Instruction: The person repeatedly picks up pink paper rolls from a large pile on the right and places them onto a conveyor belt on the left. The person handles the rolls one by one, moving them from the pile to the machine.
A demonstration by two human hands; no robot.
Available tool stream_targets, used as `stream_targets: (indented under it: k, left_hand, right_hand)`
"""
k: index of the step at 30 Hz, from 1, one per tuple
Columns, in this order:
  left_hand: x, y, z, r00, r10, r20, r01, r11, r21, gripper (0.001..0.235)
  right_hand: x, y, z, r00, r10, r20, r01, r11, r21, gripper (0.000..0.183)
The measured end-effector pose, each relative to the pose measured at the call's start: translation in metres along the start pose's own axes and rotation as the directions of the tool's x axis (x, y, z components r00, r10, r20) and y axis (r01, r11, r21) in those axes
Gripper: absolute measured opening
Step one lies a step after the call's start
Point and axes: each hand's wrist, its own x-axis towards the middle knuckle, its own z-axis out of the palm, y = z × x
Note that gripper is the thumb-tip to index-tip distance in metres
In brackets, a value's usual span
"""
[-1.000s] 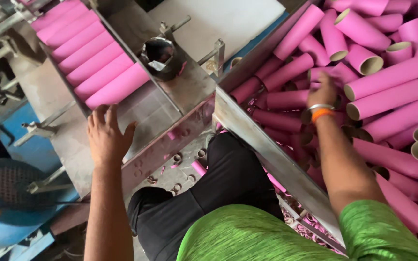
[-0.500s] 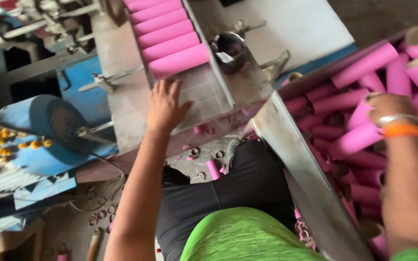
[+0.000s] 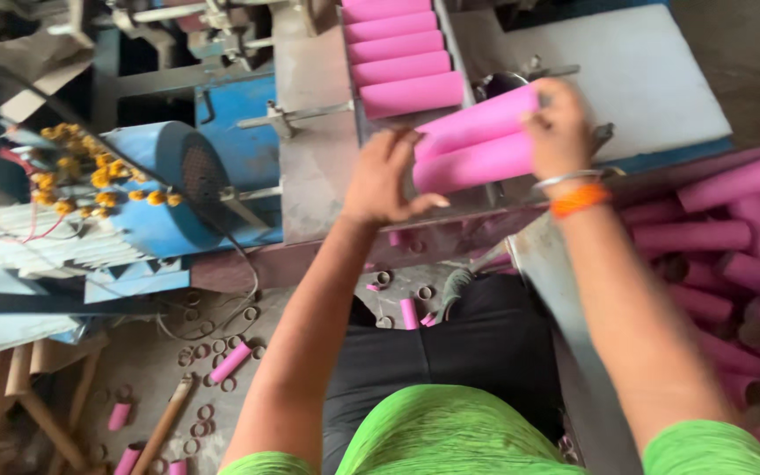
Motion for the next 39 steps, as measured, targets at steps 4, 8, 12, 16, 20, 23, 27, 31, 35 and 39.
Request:
stream_targets:
  k: [4,8,12,16,20,23,27,31,35,39]
  left_hand:
    - [0.002,0.000,0.021,0.951,-0.145,0.275,0.036,0.929,0.367,0.074]
    - [-0.002,-0.009,0.032,0.892,-0.322,0.316,0.144,0.867,0.478,0.063]
    - [-0.005,-0.016,0.041,0.893,-0.349,0.283,0.167,0.842,0.513,0.061]
    - [-0.006,-0.022,0.035,0.945,-0.256,0.201,0.111,0.834,0.541,0.072]
    - [-0.009,-0.023,0.031,0.952,-0.193,0.239,0.061,0.883,0.466,0.079]
    - [-0.008,-0.022,0.023,0.962,-0.148,0.230,0.035,0.901,0.433,0.078]
    - [-0.006,-0.013,0.016,0.955,-0.179,0.236,0.093,0.938,0.334,0.073]
    - [-0.004,-0.009,0.014,0.966,-0.154,0.208,0.081,0.943,0.323,0.070]
    - [-0.008,-0.012,0.015,0.959,-0.192,0.208,0.120,0.942,0.314,0.068]
    - [-0.006,-0.011,0.015,0.965,-0.176,0.194,0.111,0.946,0.305,0.066]
  right_hand:
    - [-0.005,0.011,0.077,0.997,0.073,0.025,-0.066,0.976,-0.210,0.031]
    - [0.004,0.016,0.051,0.991,-0.058,0.117,0.101,0.911,-0.400,0.016]
    - [-0.015,0.045,-0.047,0.995,-0.015,0.096,0.044,0.951,-0.307,0.024]
    - [-0.085,0.107,-0.158,0.950,0.311,-0.024,-0.304,0.906,-0.295,0.029]
    - [-0.194,0.188,-0.235,0.871,0.477,-0.117,-0.453,0.689,-0.565,0.034]
    - [-0.253,0.234,-0.256,0.736,0.676,0.038,-0.431,0.511,-0.744,0.045]
    - [-0.287,0.250,-0.231,0.539,0.821,0.188,-0.473,0.479,-0.739,0.064]
    - [-0.272,0.222,-0.180,0.589,0.746,0.311,-0.096,0.447,-0.890,0.083]
    - [-0.259,0.195,-0.156,0.473,0.829,0.299,-0.476,0.526,-0.705,0.106]
    - [-0.239,0.201,-0.172,0.527,0.783,0.331,-0.336,0.549,-0.766,0.090]
